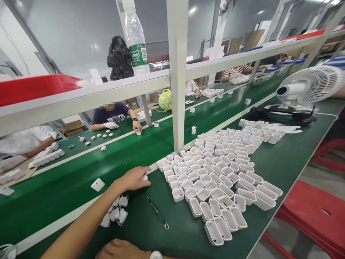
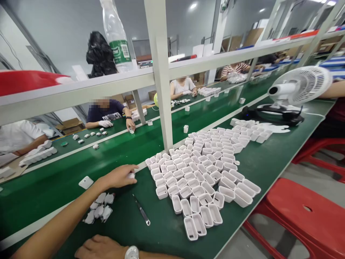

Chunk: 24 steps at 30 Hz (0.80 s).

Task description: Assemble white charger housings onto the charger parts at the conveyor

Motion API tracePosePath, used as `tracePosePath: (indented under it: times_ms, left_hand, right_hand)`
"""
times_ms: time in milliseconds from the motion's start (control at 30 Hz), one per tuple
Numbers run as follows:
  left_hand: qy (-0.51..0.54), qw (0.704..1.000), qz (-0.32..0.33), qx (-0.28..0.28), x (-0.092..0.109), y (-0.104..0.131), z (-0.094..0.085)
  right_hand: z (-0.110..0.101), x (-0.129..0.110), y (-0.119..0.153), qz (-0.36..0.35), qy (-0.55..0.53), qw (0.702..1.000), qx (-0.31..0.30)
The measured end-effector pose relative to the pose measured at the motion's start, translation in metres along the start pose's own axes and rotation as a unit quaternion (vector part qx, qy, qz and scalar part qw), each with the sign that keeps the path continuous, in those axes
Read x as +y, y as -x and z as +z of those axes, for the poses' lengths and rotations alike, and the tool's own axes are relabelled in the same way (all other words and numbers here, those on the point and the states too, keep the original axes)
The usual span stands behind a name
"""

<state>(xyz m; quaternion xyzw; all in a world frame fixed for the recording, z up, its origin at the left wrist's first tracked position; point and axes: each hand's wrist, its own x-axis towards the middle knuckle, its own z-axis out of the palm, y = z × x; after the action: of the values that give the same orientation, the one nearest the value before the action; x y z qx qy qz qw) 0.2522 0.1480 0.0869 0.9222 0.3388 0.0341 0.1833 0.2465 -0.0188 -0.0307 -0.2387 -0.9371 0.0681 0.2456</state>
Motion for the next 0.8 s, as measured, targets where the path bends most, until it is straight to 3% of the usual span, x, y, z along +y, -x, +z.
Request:
tracePosePath:
  times_ms: [167,267,433,567,667,800]
  left_hand:
    - [-0.045,0.994,-0.001,-0.102,0.012,0.065,-0.013]
    - [-0.036,0.991,-0.017,-0.13,0.021,0.08,-0.016]
    - [0.042,0.996,0.073,-0.033,0.072,0.062,-0.001]
    - [0.032,0.987,0.157,-0.027,0.11,0.032,0.026]
    - [0.026,0.983,0.177,-0.035,0.118,0.022,0.036]
    - [0.046,0.985,0.164,-0.022,0.105,0.043,0.018]
  right_hand:
    - [-0.014,-0.013,0.0,-0.009,0.049,0.999,0.013]
    - [-0.028,-0.021,0.005,-0.003,0.064,0.998,0.002]
    - [-0.047,-0.026,0.01,-0.007,0.065,0.998,-0.007]
    - [-0.048,-0.023,0.01,-0.022,0.072,0.997,-0.019]
    - [-0.05,-0.019,0.012,-0.024,0.068,0.997,-0.029]
    - [-0.058,-0.015,0.016,-0.01,0.074,0.997,-0.014]
